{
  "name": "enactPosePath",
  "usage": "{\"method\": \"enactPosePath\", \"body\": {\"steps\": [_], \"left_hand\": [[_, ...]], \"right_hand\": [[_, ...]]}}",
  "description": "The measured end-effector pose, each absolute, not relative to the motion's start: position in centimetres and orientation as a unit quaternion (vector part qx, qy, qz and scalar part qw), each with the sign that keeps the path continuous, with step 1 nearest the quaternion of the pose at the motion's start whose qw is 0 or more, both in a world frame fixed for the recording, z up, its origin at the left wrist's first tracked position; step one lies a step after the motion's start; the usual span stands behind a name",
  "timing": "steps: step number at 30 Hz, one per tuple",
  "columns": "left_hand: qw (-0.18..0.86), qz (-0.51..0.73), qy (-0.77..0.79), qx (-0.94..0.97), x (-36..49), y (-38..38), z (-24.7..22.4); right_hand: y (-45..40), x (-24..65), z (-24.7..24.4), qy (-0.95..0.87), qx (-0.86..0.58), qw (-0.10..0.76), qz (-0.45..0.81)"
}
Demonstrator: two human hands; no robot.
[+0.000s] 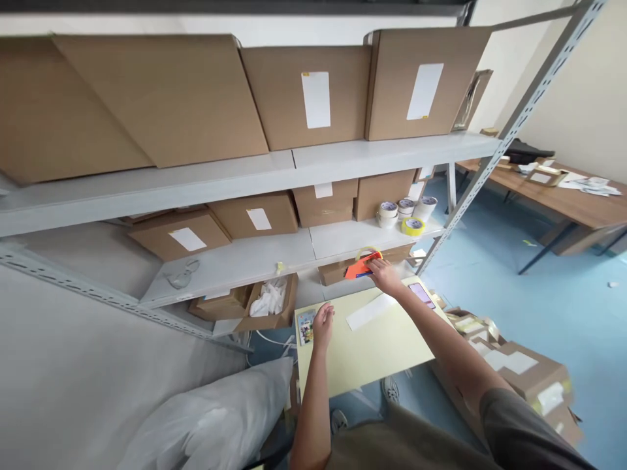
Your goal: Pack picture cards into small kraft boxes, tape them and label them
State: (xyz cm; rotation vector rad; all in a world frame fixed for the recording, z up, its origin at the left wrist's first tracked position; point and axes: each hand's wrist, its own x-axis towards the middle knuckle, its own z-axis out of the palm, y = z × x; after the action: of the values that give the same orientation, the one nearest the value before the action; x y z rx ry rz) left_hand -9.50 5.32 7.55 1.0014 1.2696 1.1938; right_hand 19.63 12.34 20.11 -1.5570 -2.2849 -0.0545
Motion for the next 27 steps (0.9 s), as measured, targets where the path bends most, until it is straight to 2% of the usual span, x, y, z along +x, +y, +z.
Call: {"method": "enactPosePath", "body": {"steps": [8, 22, 27], "left_hand": [[0.512, 0.472, 0.568, 0.438, -5.9, 3.8, 5.6], [0.516, 0.421, 0.616, 0.420, 5.6, -1.3, 1.5], [0.505, 0.414, 0.628, 0.424, 6.6, -3.0, 1.6]], "right_hand": [[4.3, 23.2, 13.6, -0.772, -0.612, 0.141, 0.096], [-0.2, 35.8, -2.4, -0.661, -0.721, -0.010, 0.208], [-2.7, 39.4, -6.2, -0.610, -0.756, -0.040, 0.233]]}}
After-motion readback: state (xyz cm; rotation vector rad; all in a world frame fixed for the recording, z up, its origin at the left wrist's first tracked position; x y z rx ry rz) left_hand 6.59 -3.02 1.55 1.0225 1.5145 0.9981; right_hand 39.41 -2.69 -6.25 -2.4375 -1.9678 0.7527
